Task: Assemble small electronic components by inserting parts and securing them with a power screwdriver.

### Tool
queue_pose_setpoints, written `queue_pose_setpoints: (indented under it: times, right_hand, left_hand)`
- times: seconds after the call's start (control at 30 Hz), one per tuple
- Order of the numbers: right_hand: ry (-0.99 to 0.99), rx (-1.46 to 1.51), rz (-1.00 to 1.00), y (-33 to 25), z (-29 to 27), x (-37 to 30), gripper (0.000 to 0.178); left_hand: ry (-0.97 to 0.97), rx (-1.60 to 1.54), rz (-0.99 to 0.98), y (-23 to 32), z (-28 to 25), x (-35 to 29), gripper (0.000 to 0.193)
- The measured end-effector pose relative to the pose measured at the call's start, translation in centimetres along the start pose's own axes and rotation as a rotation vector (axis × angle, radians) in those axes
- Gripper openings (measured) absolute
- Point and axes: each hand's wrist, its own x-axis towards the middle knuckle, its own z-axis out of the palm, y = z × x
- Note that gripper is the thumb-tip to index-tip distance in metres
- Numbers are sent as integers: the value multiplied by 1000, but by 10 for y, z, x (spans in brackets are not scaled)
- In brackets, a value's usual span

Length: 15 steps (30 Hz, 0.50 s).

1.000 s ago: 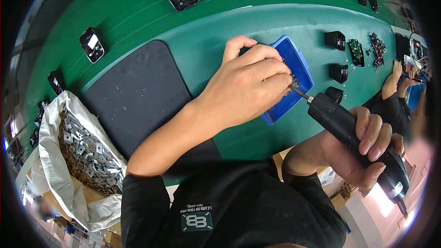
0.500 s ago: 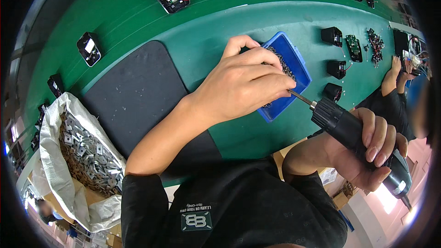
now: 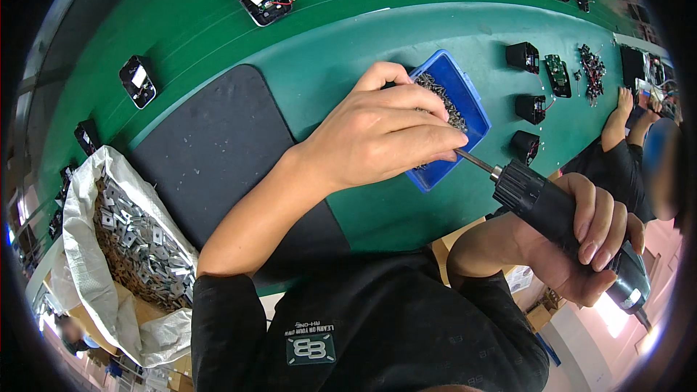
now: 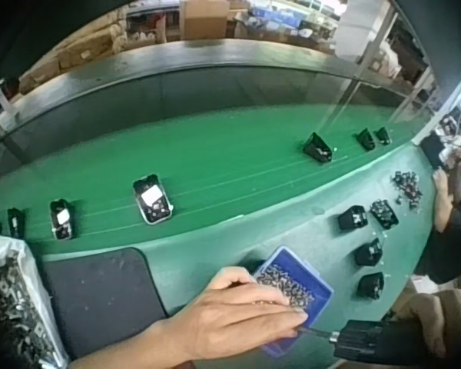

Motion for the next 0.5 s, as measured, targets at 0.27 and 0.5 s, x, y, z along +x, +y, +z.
queue_pose_setpoints:
  times: [0.27, 0.5]
  right_hand:
    - [-13, 19, 12, 0, 0, 0, 36]
    - [-63, 12, 31, 1, -6, -1, 39]
  left_hand:
    - [20, -37, 71, -2, 1, 1, 29]
    - [22, -69, 64, -3, 2, -1, 28]
